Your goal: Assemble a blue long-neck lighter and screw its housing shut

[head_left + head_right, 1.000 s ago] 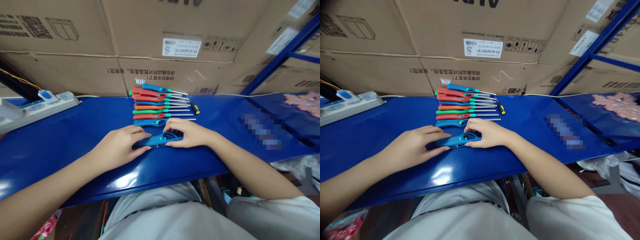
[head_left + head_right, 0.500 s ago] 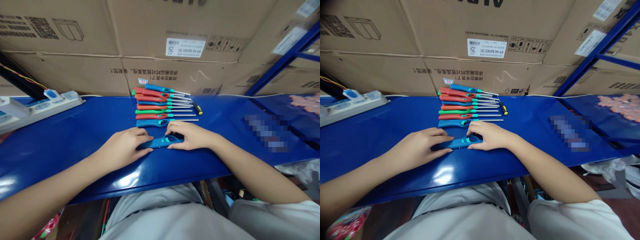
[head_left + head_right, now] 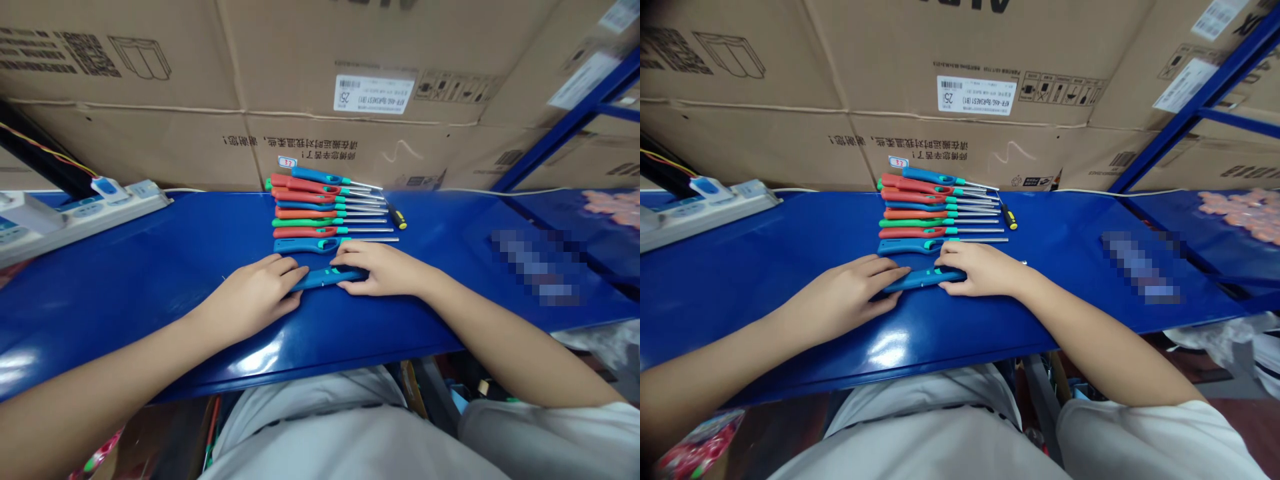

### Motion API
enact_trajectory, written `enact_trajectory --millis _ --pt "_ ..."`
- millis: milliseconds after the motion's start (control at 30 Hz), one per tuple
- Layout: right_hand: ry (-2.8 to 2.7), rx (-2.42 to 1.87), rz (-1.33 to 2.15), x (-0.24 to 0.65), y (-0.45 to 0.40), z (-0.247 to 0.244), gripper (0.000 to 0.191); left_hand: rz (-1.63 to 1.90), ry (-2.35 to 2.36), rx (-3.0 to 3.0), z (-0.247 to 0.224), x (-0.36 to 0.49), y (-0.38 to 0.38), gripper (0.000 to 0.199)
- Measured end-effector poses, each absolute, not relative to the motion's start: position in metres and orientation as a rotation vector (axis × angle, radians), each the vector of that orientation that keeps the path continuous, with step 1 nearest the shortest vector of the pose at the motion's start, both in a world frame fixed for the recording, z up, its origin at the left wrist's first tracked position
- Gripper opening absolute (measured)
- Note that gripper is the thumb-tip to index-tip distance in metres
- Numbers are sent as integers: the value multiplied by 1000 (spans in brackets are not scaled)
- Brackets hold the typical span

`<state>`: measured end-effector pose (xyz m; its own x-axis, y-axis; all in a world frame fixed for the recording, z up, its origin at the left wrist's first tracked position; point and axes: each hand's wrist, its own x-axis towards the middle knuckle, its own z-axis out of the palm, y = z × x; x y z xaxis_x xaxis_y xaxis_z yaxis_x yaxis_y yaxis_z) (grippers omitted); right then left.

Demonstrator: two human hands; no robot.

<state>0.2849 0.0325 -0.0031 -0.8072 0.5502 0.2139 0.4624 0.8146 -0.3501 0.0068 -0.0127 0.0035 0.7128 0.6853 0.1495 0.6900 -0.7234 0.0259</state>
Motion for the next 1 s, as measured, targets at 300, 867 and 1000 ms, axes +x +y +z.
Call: enact_trajectory --millis 300,867,1000 --pt "-2686 -567 328 284 31 0 27 -556 -1173 -3022 -2 3 0 34" --pt "-2585 -795 173 299 36 11 22 -626 -1121 -2915 4 -3 8 35" --pt "-2606 -889 140 291 31 10 24 -636 -1179 -2948 -4 2 4 36"
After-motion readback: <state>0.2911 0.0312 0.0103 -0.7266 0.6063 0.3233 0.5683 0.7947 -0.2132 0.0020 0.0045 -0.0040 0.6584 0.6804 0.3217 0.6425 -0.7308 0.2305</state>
